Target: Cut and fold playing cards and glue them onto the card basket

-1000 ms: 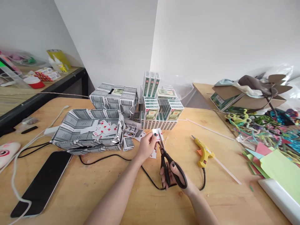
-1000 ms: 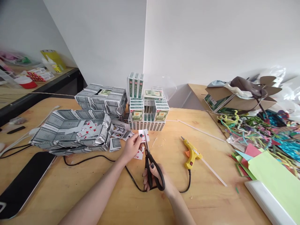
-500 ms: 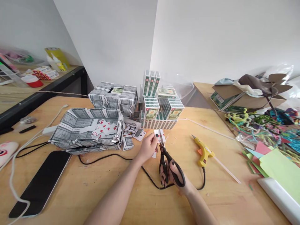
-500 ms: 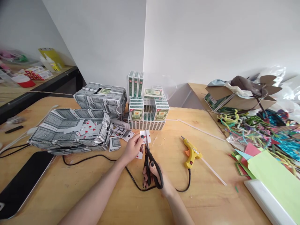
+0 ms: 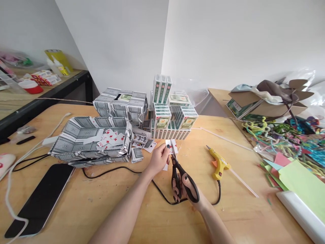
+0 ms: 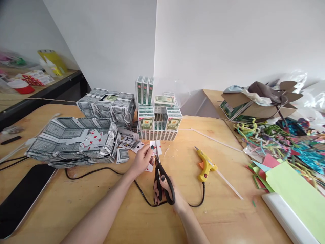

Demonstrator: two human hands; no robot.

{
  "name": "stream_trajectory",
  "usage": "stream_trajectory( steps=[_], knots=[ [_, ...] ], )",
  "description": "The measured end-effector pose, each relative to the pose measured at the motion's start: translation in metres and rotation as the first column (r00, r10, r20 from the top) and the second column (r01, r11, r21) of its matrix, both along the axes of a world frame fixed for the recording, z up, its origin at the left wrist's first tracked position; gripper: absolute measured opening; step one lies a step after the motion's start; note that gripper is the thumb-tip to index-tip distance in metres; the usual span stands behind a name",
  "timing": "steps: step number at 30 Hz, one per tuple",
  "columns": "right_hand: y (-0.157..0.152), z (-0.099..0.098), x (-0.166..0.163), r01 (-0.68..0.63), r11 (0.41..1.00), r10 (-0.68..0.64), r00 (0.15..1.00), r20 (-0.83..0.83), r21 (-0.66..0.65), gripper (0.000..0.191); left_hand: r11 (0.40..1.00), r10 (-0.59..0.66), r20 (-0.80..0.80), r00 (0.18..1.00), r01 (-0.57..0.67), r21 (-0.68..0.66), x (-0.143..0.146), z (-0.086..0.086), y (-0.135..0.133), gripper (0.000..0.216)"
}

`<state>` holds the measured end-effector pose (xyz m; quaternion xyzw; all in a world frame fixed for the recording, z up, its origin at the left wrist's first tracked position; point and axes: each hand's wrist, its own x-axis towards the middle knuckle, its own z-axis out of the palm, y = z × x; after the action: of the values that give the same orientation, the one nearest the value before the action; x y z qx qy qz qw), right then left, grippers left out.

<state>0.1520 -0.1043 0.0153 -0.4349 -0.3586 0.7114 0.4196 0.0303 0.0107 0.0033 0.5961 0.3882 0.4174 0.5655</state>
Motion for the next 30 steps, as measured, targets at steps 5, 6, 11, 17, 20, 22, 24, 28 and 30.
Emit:
stream_trajectory(
  steps=[5, 6, 11, 17, 20, 22, 24, 28, 30],
  knots=[
    [-0.0007, -0.0026, -0.0023, 0.026, 0.999, -0.026, 1.0, 0.003, 0.023, 0.048, 1.0, 0.001, 0.017, 1.0, 0.0, -0.03, -0.0005, 0.0021, 0.001, 0.026],
    [-0.0007, -0.0028, -0.0026, 0.024, 1.0, -0.024, 1.0, -0.003, 0.018, 0.048, 1.0, 0.001, 0.016, 1.0, 0.0, -0.031, -0.0004, 0.0026, 0.001, 0.026],
    [-0.0007, -0.0023, -0.0038, 0.047, 0.999, -0.048, 0.999, -0.026, -0.017, 0.047, 0.999, 0.012, 0.031, 0.999, -0.01, -0.042, 0.0007, 0.0058, 0.0007, 0.027],
    [-0.0014, 0.0004, -0.007, 0.07, 0.997, -0.07, 0.997, -0.015, -0.035, 0.05, 0.999, 0.033, 0.024, 0.999, -0.032, -0.035, 0.0013, 0.0082, 0.0004, 0.028],
    [-0.0016, 0.0029, -0.0082, 0.073, 0.997, -0.073, 0.997, -0.008, -0.031, 0.051, 1.0, 0.025, 0.025, 0.999, -0.024, -0.018, 0.0013, 0.0076, 0.0002, 0.028],
    [-0.0015, 0.0034, -0.0087, 0.072, 0.997, -0.072, 0.997, -0.003, -0.031, 0.052, 1.0, 0.024, 0.02, 0.999, -0.024, -0.007, 0.0012, 0.007, 0.0001, 0.028],
    [-0.0011, 0.0023, -0.0091, 0.082, 0.996, -0.082, 0.997, 0.003, -0.031, 0.053, 1.0, 0.029, 0.02, 0.999, -0.028, -0.011, 0.0013, 0.0064, 0.0003, 0.028],
    [-0.0001, -0.0027, -0.0098, 0.109, 0.994, -0.108, 0.994, 0.01, -0.028, 0.054, 0.999, 0.027, 0.027, 0.999, -0.027, -0.021, 0.002, 0.0057, 0.0007, 0.028],
    [0.0003, -0.0043, -0.01, 0.117, 0.993, -0.117, 0.993, 0.01, -0.032, 0.052, 0.999, 0.032, 0.031, 0.999, -0.031, -0.02, 0.0023, 0.0054, 0.0008, 0.027]
  ],
)
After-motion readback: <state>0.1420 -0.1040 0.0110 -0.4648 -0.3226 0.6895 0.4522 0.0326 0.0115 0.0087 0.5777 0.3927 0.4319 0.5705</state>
